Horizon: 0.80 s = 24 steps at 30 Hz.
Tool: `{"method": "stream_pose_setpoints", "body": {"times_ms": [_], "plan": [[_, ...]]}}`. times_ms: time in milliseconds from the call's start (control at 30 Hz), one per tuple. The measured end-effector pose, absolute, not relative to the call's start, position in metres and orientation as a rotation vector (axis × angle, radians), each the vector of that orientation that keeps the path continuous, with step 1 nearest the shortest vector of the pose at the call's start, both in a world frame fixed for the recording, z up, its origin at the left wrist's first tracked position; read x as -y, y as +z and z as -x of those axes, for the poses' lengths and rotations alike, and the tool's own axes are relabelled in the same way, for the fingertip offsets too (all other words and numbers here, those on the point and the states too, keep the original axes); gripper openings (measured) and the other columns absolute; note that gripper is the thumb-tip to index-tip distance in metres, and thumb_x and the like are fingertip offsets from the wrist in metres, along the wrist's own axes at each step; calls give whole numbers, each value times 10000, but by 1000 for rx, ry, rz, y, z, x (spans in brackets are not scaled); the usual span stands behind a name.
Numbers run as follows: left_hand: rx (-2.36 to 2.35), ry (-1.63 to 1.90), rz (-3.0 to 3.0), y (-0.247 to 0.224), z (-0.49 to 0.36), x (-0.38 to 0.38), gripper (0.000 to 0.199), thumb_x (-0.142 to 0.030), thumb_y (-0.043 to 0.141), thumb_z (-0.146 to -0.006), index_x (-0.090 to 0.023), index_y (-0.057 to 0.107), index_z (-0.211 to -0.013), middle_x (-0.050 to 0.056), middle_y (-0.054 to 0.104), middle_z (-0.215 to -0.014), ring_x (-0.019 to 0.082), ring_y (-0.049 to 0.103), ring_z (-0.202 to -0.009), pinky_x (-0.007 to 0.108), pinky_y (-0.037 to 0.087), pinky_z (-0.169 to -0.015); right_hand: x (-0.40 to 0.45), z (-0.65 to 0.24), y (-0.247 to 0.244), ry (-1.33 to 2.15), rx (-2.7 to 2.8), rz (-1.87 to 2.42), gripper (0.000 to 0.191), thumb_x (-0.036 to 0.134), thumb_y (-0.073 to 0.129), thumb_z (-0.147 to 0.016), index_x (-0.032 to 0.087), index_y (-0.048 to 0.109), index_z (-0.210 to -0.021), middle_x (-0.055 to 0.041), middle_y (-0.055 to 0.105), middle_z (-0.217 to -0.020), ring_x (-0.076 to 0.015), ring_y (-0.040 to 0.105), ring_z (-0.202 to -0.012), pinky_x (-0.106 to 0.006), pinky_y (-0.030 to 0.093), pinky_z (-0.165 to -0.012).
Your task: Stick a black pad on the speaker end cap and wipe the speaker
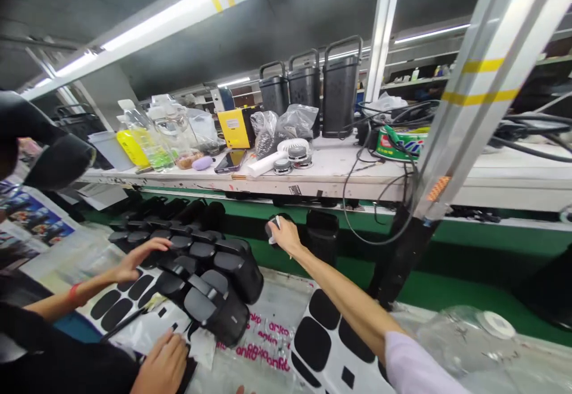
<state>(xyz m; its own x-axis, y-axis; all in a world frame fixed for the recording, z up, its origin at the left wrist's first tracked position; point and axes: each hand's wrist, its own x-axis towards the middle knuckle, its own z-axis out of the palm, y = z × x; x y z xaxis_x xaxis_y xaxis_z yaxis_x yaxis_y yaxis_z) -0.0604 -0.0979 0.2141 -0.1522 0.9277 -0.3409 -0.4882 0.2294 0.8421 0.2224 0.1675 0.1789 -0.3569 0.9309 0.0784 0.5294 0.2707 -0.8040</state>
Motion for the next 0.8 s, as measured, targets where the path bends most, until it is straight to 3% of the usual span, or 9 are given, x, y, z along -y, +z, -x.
{"method": "stream_pose_setpoints", "body": {"times_ms": [33,100,200,300,367,467,533,633,800], "plan": [[-1133,1356,-559,225,81,82,351,-445,413,-889,-215,678,-880,81,681,-922,221,599,-1146,438,479,-955,-178,-212,173,874,2058,1339,308,395,551,-933,155,598,-1121,-77,618,-1117,-206,609,-979,-421,515,-851],[-1144,1358,-660,240,117,51,342,-387,435,-874,-154,680,-926,169,680,-1055,241,580,-1182,430,486,-931,-193,-196,158,779,2200,1380,321,371,568,-928,162,585,-1171,-87,604,-1172,-218,603,-1021,-440,515,-873],[-1166,1363,-786,239,150,25,196,-291,682,-699,-219,702,-880,167,706,-1033,274,637,-1074,430,511,-888,-204,-183,130,710,2390,1417,323,349,586,-920,164,583,-1185,-91,595,-1199,-224,601,-1041,-444,519,-879],[-1189,1335,-839,227,162,17,334,-77,772,-507,-225,714,-801,158,722,-948,278,667,-974,386,532,-858,-200,-181,102,722,2518,1431,320,340,593,-917,163,584,-1183,-90,595,-1199,-223,602,-1038,-440,523,-873],[-1194,1305,-864,222,162,16,379,16,747,-454,-182,718,-777,191,714,-953,270,669,-974,335,525,-869,-190,-184,88,768,2557,1438,310,336,599,-914,166,588,-1173,-84,604,-1177,-214,612,-1012,-421,534,-849],[-1193,1253,-904,223,157,15,312,13,705,-505,-106,716,-794,207,707,-952,251,676,-977,306,502,-899,-179,-195,83,822,2512,1438,290,337,600,-914,165,597,-1148,-73,619,-1130,-199,626,-962,-389,545,-810],[-1185,1238,-932,224,151,18,217,-72,629,-648,-109,709,-846,138,709,-944,240,671,-1010,375,492,-911,-180,-208,95,814,2418,1419,275,344,585,-923,157,606,-1123,-68,631,-1096,-190,631,-932,-383,548,-799],[-1168,1244,-975,225,144,21,256,-104,479,-771,-168,710,-863,45,705,-907,239,665,-1026,479,471,-892,-199,-243,132,747,2224,1380,272,362,567,-933,142,617,-1085,-58,645,-1043,-178,638,-884,-371,553,-774],[-1144,1295,-1017,236,139,17,171,-123,583,-714,-190,717,-797,73,718,-828,208,682,-848,353,532,-825,-239,-323,198,457,1851,1339,314,352,572,-929,169,586,-1184,-85,602,-1190,-214,612,-1007,-417,534,-848]]}}
